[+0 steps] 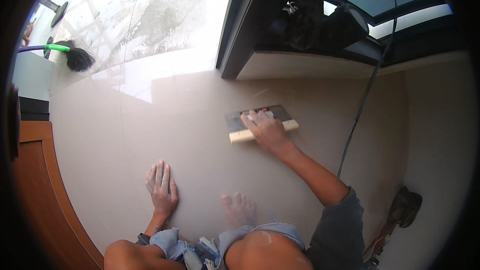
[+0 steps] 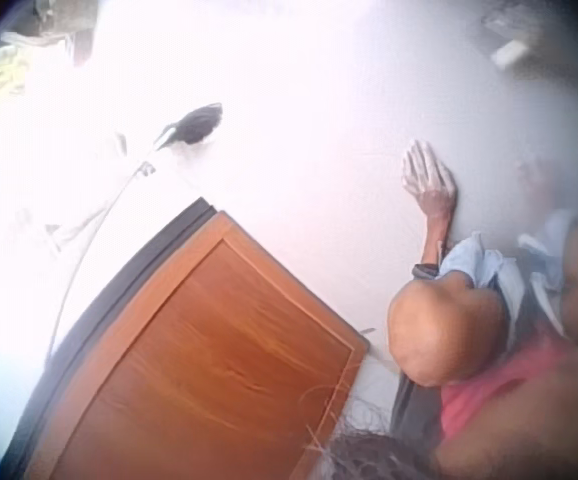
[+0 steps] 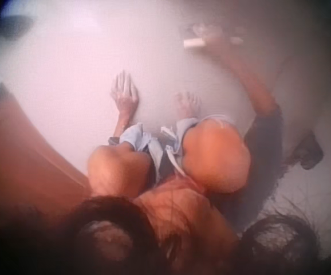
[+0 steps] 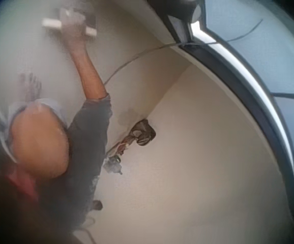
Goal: The person kneels on a tiled floor and uses a sanding block to sand the surface near a wooden cabinet and a black appliance. The person moves the block back and forth across the tiles, occasionally shifting position to reach different areas.
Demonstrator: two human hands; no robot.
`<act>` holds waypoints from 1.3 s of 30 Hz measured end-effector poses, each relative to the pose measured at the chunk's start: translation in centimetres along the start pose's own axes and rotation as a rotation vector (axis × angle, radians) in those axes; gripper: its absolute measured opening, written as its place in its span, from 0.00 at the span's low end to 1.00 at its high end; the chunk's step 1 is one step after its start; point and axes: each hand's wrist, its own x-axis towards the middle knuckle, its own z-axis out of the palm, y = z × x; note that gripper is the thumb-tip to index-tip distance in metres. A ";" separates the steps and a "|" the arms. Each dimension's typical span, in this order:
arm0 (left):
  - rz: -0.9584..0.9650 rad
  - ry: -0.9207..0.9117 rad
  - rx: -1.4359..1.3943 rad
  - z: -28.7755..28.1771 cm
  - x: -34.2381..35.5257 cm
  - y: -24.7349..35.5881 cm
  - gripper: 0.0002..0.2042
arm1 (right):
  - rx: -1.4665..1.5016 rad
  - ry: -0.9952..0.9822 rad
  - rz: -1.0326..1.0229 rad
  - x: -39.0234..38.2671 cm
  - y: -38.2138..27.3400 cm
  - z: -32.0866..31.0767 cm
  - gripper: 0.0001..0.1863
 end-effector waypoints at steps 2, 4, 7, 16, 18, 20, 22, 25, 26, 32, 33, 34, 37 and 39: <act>-0.001 0.009 0.002 -0.3 0.0 0.0 0.30 | 0.034 0.016 -0.057 -0.5 0.1 -0.6 0.30; 0.013 0.013 -0.003 -0.1 0.5 0.3 0.29 | 0.043 0.040 0.113 2.3 4.6 -1.0 0.30; 0.004 0.003 -0.018 0.2 0.6 0.5 0.27 | 0.100 -0.032 0.182 2.3 5.8 -0.5 0.30; 0.020 -0.002 -0.018 -1.1 1.2 1.5 0.26 | 0.073 -0.109 0.109 1.4 6.4 -0.8 0.29; 0.038 0.011 -0.032 -1.1 0.8 0.7 0.26 | 0.014 -0.108 0.024 1.8 4.6 -1.8 0.29; 0.031 0.028 -0.026 -1.2 1.2 0.4 0.26 | 0.002 -0.124 -0.142 0.1 1.9 -0.6 0.31; 0.020 0.012 -0.027 -1.3 1.1 0.6 0.26 | 0.042 -0.053 -0.041 2.4 5.6 -0.1 0.30; 0.036 0.005 -0.018 -0.7 1.5 1.8 0.25 | -0.005 -0.070 0.114 2.1 6.5 0.2 0.29; 0.038 -0.007 -0.031 -0.7 1.6 1.9 0.26 | -0.025 -0.079 0.159 2.5 5.7 0.6 0.28; 0.009 0.034 -0.034 -0.9 1.4 0.9 0.26 | -0.035 -0.025 -0.025 -3.7 -16.8 -0.4 0.28; 0.013 0.037 -0.061 -0.1 1.4 1.2 0.26 | -0.031 -0.062 0.012 -4.9 -20.7 -1.6 0.29; 0.018 0.035 -0.073 0.6 1.2 1.1 0.25 | 0.003 -0.079 0.006 -6.3 -24.0 -1.4 0.29; -0.021 0.081 -0.135 1.7 1.3 -1.0 0.25 | 0.061 -0.018 -0.004 -5.2 -27.4 -1.7 0.27; -0.071 0.115 -0.250 1.6 1.5 -0.2 0.25 | 0.116 -0.120 0.081 -4.7 -26.8 -2.3 0.27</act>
